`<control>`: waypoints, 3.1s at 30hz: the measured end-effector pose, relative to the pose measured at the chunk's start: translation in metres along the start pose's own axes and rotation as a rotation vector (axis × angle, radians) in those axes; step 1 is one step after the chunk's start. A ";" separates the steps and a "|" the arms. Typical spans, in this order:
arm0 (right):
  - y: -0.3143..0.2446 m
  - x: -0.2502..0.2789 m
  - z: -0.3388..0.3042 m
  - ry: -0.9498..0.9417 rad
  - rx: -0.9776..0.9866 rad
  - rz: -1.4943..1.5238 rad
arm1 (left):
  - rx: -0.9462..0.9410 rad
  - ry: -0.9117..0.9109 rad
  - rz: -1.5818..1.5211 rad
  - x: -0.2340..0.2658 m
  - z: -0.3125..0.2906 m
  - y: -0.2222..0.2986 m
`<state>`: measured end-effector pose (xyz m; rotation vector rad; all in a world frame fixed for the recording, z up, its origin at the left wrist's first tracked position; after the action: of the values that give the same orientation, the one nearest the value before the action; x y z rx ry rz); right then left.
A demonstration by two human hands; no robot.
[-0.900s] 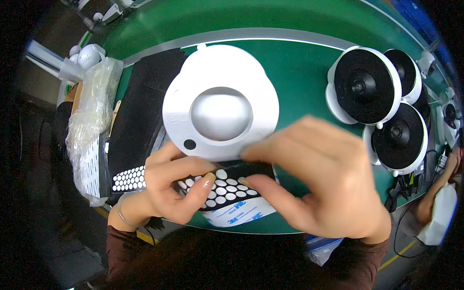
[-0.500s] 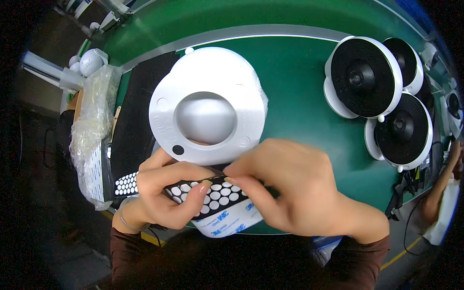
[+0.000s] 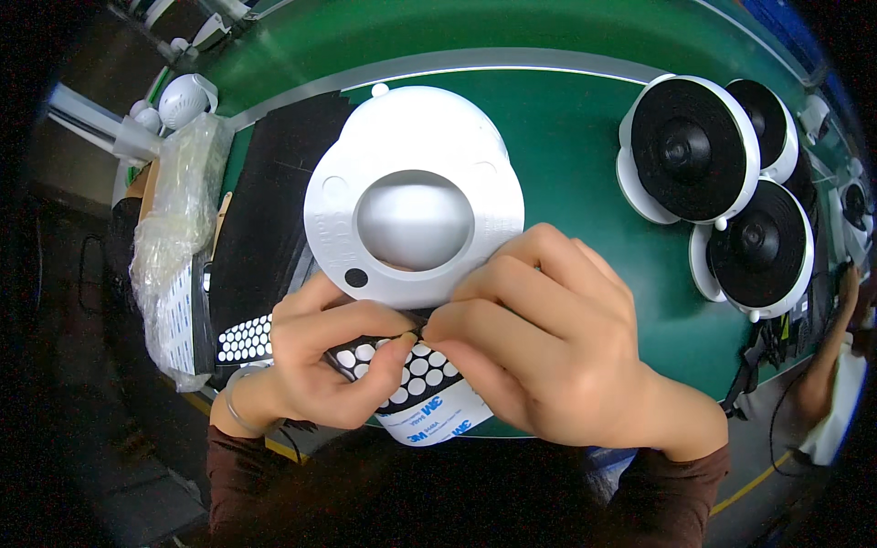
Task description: Applying adhesive pads to the base of security camera housings on an assembly line.
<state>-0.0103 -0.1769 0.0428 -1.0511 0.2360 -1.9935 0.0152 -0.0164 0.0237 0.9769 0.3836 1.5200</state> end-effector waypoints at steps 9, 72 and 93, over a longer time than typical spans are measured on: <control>0.001 0.001 0.001 -0.013 0.089 -0.030 | 0.000 -0.030 0.034 -0.001 0.002 0.004; 0.000 0.006 -0.009 0.066 -0.046 0.088 | 0.016 -0.030 -0.062 -0.006 -0.006 0.002; -0.003 0.005 -0.013 0.061 -0.014 0.067 | 0.034 -0.034 -0.033 -0.004 -0.007 0.004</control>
<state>-0.0231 -0.1812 0.0391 -0.9803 0.3146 -1.9679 0.0070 -0.0185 0.0209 1.0171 0.4004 1.4696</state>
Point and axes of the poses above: each hand's wrist, its own z-axis towards the middle knuckle, its own x-axis out of the back of the hand, y = z × x, the point moved 3 cm from there along z, towards the middle knuckle, and after that the axes turned 14 degrees about y, right-handed, at the moved point
